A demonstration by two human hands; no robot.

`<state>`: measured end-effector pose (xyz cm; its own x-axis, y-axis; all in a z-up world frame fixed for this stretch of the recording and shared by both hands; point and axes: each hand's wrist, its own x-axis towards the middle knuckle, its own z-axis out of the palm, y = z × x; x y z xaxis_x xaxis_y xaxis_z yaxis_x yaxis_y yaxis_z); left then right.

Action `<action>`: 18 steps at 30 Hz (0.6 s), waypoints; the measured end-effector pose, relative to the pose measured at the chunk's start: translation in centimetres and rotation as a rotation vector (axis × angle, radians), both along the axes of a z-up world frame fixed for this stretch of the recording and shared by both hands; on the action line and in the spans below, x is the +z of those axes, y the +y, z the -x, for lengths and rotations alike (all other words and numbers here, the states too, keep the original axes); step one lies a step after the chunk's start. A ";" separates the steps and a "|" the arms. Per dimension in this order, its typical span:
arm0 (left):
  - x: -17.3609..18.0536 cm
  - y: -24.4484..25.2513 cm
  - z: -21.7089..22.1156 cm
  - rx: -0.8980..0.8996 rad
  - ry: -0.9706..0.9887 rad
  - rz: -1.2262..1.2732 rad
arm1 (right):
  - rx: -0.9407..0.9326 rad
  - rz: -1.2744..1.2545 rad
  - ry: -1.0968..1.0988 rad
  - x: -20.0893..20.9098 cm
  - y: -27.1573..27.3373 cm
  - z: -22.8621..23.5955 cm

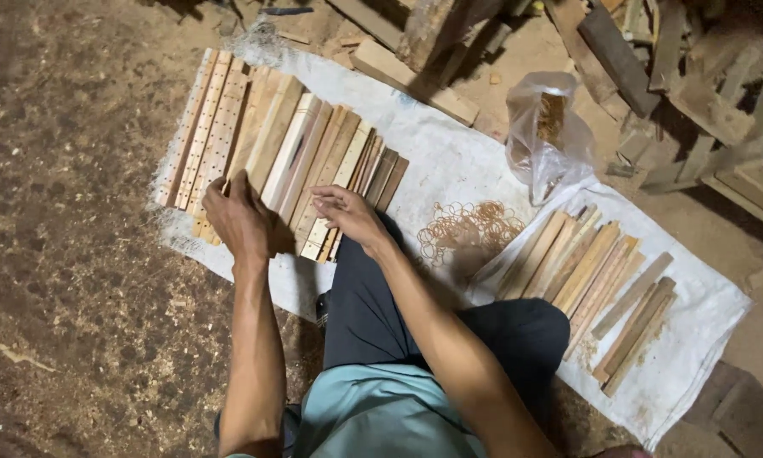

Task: Sorting and bundling wooden slats using rubber bands

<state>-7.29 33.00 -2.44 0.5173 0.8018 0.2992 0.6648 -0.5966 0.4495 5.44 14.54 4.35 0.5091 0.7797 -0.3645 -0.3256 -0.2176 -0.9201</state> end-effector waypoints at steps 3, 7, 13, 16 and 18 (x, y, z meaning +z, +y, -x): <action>-0.4 -0.5 -0.8 0.005 -0.008 -0.051 | -0.047 -0.008 0.006 0.9 -1.3 0.2; 6.4 -6.3 -2.7 -0.091 -0.136 -0.064 | -0.147 -0.002 0.030 -0.2 -3.6 0.0; 6.3 -14.9 -6.8 -0.363 -0.281 0.050 | -0.411 -0.003 0.095 -2.7 -10.4 -1.8; 7.4 -20.0 -8.7 -0.462 -0.218 0.232 | -0.497 0.019 0.111 -4.0 -15.0 -2.9; 6.8 -22.7 -9.5 -0.606 -0.162 0.278 | -0.635 0.028 0.133 -6.7 -18.3 -3.7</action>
<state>2.23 10.27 4.38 0.8647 0.4435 0.2358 0.1615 -0.6900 0.7055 9.10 -3.80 -2.32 0.8172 0.3309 -0.4719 -0.5094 0.0318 -0.8599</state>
